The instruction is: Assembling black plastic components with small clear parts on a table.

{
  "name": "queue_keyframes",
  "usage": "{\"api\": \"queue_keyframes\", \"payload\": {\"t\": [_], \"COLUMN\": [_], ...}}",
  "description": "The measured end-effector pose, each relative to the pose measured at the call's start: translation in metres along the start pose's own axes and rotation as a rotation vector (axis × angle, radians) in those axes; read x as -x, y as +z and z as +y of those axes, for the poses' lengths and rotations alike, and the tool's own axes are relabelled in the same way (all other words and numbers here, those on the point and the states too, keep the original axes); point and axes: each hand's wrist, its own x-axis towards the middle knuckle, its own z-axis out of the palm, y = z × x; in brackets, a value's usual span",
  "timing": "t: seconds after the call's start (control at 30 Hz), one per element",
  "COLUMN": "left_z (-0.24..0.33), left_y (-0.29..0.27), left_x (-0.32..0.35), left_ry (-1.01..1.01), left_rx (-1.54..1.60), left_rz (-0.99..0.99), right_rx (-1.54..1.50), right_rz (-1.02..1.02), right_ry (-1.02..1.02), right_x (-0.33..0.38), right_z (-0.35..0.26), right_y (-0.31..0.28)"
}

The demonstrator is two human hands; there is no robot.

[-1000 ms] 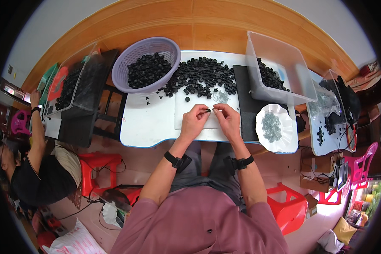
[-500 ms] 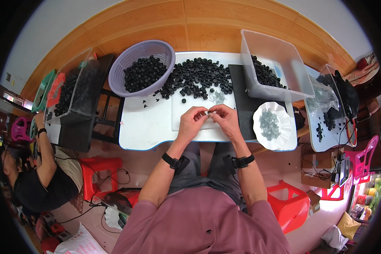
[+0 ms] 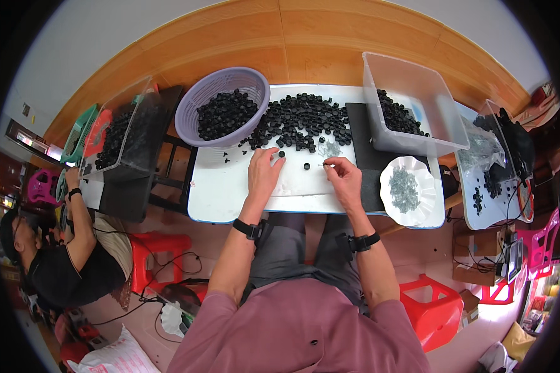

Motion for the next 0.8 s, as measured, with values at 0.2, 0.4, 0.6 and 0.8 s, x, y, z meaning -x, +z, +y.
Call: {"api": "queue_keyframes", "payload": {"t": [0.2,0.4,0.6,0.8], "left_z": [0.002,0.005,0.018,0.029], "left_y": [-0.001,-0.001,0.001,0.012], "left_x": [-0.004,-0.001,0.005,0.017], "left_ry": [-0.042,-0.022,0.062,0.345], "left_rx": [0.012,0.010,0.157,-0.112], "left_rz": [-0.070,-0.053,-0.082,-0.136], "right_rx": [0.038,0.035,0.048,0.046], "right_rz": [0.001,0.011,0.007,0.010], "right_ry": [-0.027,-0.026,-0.026,-0.035], "right_x": [-0.001,-0.002,-0.002,-0.001], "right_z": [0.001,0.004,0.004,0.002], "right_y": [0.002,0.002,0.001,0.002]}}
